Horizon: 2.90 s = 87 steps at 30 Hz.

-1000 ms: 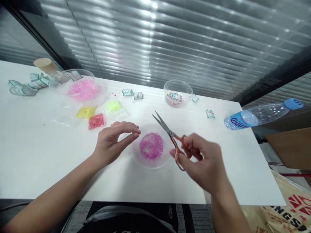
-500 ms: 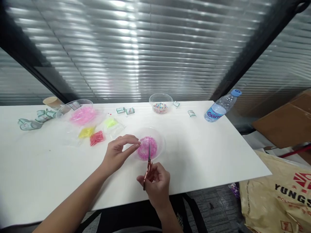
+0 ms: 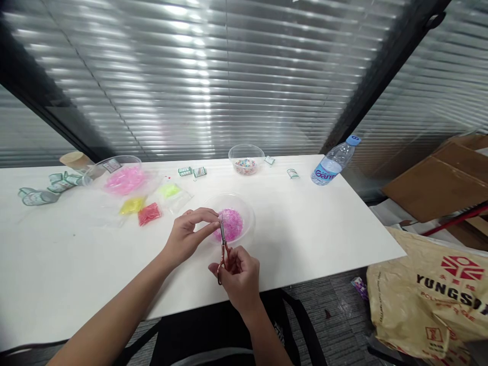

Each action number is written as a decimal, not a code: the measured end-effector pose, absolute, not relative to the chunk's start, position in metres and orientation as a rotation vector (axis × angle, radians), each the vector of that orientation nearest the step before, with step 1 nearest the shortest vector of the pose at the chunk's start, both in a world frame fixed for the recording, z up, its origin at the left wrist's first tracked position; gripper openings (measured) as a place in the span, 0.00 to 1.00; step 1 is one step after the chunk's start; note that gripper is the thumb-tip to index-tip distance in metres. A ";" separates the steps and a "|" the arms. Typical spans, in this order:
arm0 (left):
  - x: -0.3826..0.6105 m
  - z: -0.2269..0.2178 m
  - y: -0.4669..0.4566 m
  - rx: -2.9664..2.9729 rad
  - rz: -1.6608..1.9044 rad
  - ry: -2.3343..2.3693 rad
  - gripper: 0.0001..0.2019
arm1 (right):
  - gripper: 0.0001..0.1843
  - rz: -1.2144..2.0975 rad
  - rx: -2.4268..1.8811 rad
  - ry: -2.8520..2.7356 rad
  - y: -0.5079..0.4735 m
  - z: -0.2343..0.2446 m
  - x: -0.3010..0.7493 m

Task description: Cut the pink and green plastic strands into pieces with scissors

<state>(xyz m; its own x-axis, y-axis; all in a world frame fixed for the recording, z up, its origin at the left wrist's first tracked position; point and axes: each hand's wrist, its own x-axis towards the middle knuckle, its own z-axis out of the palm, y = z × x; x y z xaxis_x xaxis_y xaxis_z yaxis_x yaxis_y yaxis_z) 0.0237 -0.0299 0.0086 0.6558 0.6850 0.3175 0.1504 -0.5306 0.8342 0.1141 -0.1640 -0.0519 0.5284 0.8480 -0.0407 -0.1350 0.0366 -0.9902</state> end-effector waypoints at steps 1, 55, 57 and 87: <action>0.024 0.009 -0.030 2.061 0.814 0.658 0.07 | 0.19 0.855 -1.315 -0.691 -0.164 -0.052 0.114; 0.049 0.042 0.000 2.807 0.168 0.669 0.14 | 0.12 1.015 -1.330 -0.589 -0.215 -0.056 0.161; 0.060 0.047 0.005 2.867 -0.046 0.682 0.15 | 0.13 1.074 -1.218 -0.661 -0.219 -0.064 0.170; 0.088 0.046 0.020 2.791 -0.690 0.527 0.14 | 0.16 1.128 -1.177 -0.875 -0.217 -0.060 0.177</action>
